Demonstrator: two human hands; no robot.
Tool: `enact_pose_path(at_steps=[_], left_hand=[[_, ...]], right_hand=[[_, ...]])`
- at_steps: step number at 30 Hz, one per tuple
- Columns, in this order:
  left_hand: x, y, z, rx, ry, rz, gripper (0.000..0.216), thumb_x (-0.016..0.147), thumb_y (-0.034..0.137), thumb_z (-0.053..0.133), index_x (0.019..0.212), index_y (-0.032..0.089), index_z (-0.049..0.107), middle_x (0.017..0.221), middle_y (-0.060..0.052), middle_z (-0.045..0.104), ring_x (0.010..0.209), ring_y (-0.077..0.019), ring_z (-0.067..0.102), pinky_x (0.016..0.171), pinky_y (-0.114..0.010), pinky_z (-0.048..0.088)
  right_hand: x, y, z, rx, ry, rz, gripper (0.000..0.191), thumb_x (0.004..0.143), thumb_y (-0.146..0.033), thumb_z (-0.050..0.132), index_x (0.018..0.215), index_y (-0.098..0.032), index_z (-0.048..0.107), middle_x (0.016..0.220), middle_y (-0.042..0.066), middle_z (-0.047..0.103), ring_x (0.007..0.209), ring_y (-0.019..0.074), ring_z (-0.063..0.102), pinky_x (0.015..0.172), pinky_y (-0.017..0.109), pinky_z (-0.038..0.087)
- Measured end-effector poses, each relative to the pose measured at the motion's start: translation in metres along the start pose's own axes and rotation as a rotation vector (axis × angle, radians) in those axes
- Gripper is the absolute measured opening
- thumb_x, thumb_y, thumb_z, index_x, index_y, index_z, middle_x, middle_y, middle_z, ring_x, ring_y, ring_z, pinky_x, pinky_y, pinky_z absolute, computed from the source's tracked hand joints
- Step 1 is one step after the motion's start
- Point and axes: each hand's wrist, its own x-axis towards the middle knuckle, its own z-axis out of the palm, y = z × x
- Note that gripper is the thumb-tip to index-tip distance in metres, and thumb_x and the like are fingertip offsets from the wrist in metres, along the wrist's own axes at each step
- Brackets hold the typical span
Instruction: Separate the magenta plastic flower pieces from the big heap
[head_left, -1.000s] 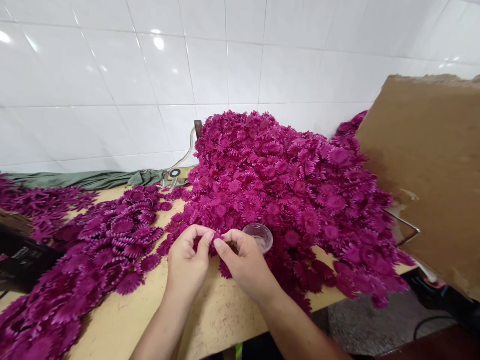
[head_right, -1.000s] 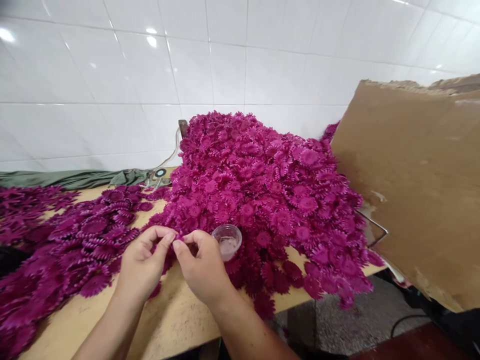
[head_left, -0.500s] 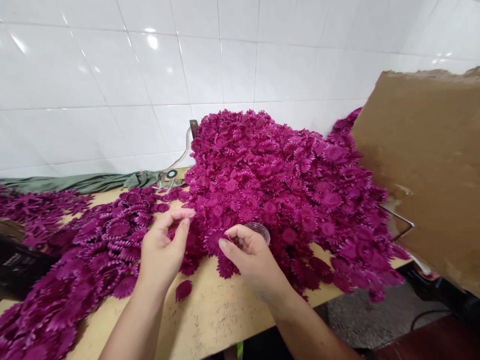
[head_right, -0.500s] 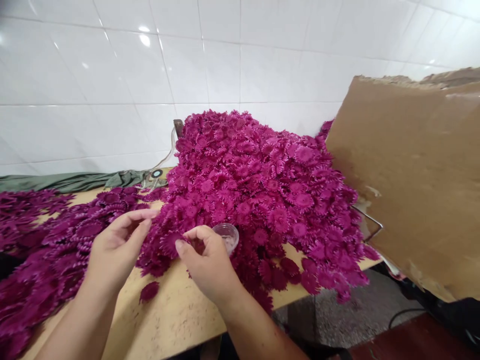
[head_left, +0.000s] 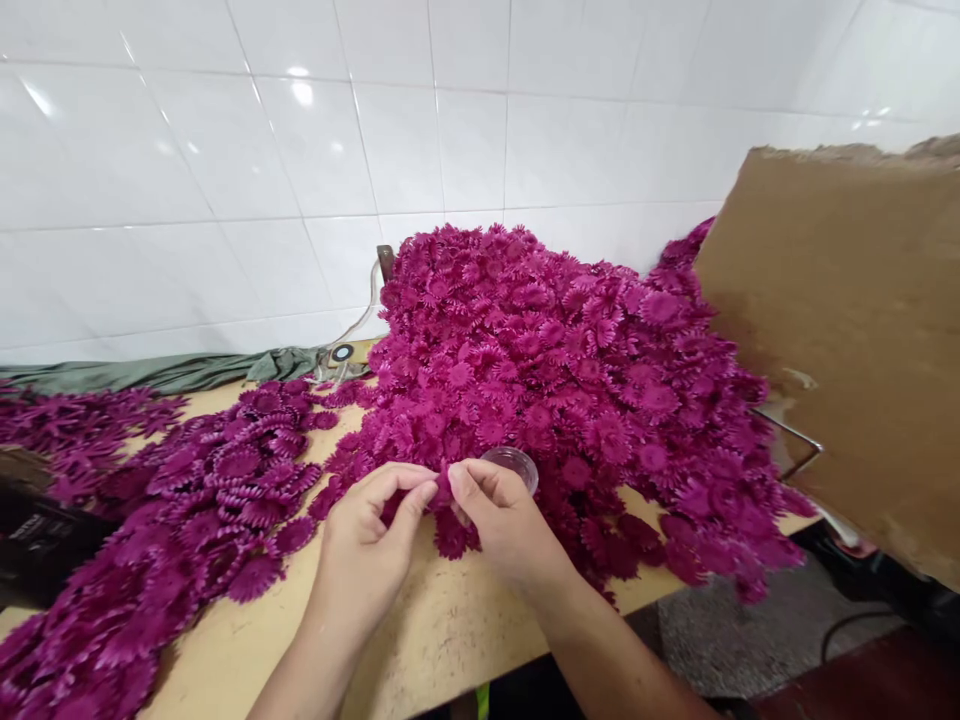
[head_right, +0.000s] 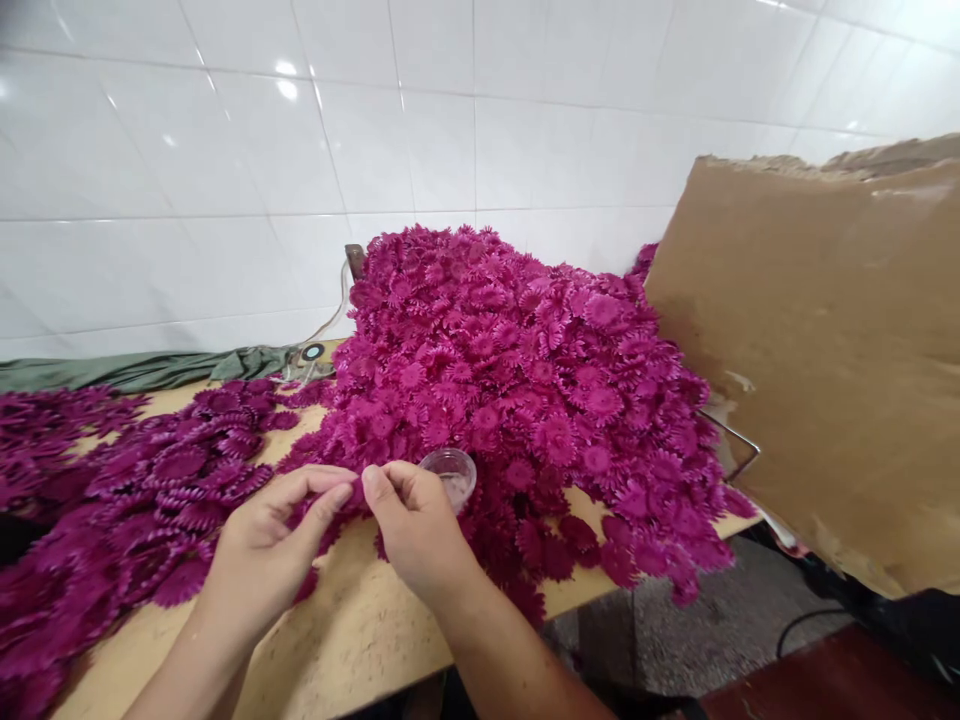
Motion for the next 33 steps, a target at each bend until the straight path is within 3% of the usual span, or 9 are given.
enact_pose_path(at_steps=[6,11,14,17,21,25,30,33], left_hand=[[0.0,-0.008,0.015,0.037,0.149,-0.044,0.016,0.073,0.028,0.047,0.062,0.019,0.054,0.058,0.001,0.056,0.056,-0.0138,0.052,0.055,-0.024,0.042],[0.02,-0.024,-0.003,0.028,0.444,-0.18,0.015,0.07,0.033,0.052,0.062,0.019,0.052,0.057,0.002,0.054,0.055,-0.0132,0.048,0.056,-0.025,0.04],[0.023,-0.021,-0.016,-0.082,0.223,-0.191,0.022,0.067,0.04,0.056,0.064,0.018,0.056,0.061,0.0,0.057,0.06,-0.0146,0.052,0.06,-0.025,0.042],[0.013,-0.006,-0.015,-0.258,-0.001,-0.199,0.03,0.065,0.047,0.06,0.074,0.018,0.061,0.072,-0.003,0.063,0.072,-0.0179,0.057,0.068,-0.027,0.045],[0.0,0.007,-0.003,-0.356,-0.129,-0.248,0.027,0.063,0.044,0.064,0.07,0.018,0.063,0.065,-0.002,0.062,0.067,-0.017,0.057,0.063,-0.027,0.046],[-0.002,0.002,0.003,-0.364,-0.122,-0.236,0.018,0.064,0.036,0.064,0.062,0.017,0.062,0.055,0.001,0.056,0.059,-0.0136,0.053,0.057,-0.023,0.044],[0.003,-0.011,0.005,-0.378,0.069,-0.244,0.023,0.062,0.037,0.065,0.059,0.016,0.058,0.056,0.001,0.057,0.054,-0.0115,0.05,0.055,-0.022,0.042],[0.005,-0.011,0.007,-0.331,0.053,-0.265,0.026,0.062,0.039,0.063,0.053,0.017,0.054,0.05,0.002,0.053,0.049,-0.0104,0.046,0.049,-0.022,0.039]], right_hand=[[-0.007,0.007,0.011,-0.042,0.058,0.014,0.022,0.074,-0.035,0.05,0.063,-0.017,0.043,0.056,-0.005,0.035,0.051,0.0074,0.03,0.049,0.023,0.027],[-0.019,0.002,0.012,-0.162,0.076,-0.089,0.023,0.075,-0.028,0.049,0.058,-0.019,0.037,0.06,-0.004,0.036,0.055,0.0087,0.034,0.053,0.024,0.03],[-0.018,-0.005,0.006,-0.187,0.071,-0.124,0.017,0.075,-0.027,0.049,0.063,-0.018,0.042,0.068,-0.001,0.043,0.063,0.0106,0.041,0.059,0.025,0.035],[-0.011,-0.006,0.003,-0.146,0.025,-0.073,0.01,0.074,-0.027,0.05,0.071,-0.017,0.049,0.072,0.001,0.048,0.067,0.0116,0.045,0.061,0.025,0.038],[-0.008,0.001,0.005,-0.178,-0.002,-0.052,0.01,0.074,-0.026,0.049,0.07,-0.017,0.052,0.064,-0.001,0.047,0.062,0.0108,0.045,0.057,0.024,0.039],[-0.01,0.004,0.002,-0.339,0.073,-0.095,0.008,0.074,-0.023,0.051,0.07,-0.017,0.053,0.065,0.0,0.05,0.065,0.0121,0.048,0.057,0.024,0.04],[-0.013,-0.003,-0.005,-0.495,0.182,-0.12,0.011,0.073,-0.027,0.054,0.075,-0.017,0.053,0.075,0.003,0.054,0.066,0.0123,0.049,0.06,0.027,0.043],[-0.012,-0.008,-0.006,-0.541,0.168,-0.156,0.013,0.075,-0.029,0.053,0.078,-0.017,0.053,0.077,0.003,0.054,0.066,0.0124,0.05,0.062,0.028,0.043]])
